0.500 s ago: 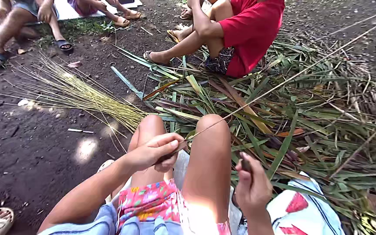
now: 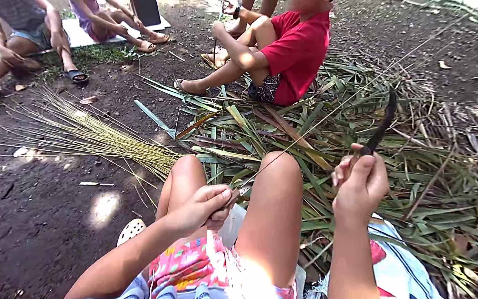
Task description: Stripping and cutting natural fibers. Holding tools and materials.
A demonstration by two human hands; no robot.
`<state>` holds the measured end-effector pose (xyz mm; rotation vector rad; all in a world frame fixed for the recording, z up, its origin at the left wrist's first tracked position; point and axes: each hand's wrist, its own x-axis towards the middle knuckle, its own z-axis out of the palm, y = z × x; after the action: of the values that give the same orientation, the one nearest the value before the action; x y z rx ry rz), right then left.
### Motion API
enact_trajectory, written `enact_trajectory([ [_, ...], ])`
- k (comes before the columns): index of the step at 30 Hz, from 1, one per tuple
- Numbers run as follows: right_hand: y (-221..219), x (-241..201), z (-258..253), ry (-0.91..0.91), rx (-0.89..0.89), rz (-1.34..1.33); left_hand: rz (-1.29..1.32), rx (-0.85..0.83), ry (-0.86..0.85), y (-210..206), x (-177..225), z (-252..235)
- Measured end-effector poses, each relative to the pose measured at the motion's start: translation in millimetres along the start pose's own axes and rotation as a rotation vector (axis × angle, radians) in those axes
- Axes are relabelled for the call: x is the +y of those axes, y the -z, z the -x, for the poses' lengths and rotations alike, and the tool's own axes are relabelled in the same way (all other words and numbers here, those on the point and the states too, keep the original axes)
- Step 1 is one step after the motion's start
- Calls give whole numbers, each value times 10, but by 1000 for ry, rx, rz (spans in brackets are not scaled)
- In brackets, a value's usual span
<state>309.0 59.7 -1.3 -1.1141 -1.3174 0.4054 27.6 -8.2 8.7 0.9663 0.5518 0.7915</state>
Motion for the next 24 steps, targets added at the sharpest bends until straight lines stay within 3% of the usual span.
enact_trajectory([
  [3,-152,-224,200,-128,-164,-464,-244,-2,-113,23,-95,-63],
  [7,-306,-399,147,-263,-177,-588,-494,-30,-147,102,-202,-45],
  [14,-273,-423,106,-272,-47,-561,-735,-155,-132,259,-170,39],
  [19,-330,-454,270,-230,-110,-493,-567,31,-230,-198,-112,-179],
  [21,-324,-400,354,-117,-185,-367,-583,99,-274,-328,-82,-248],
  [24,-255,-310,559,193,-344,40,-601,174,-314,-374,-58,-257],
])
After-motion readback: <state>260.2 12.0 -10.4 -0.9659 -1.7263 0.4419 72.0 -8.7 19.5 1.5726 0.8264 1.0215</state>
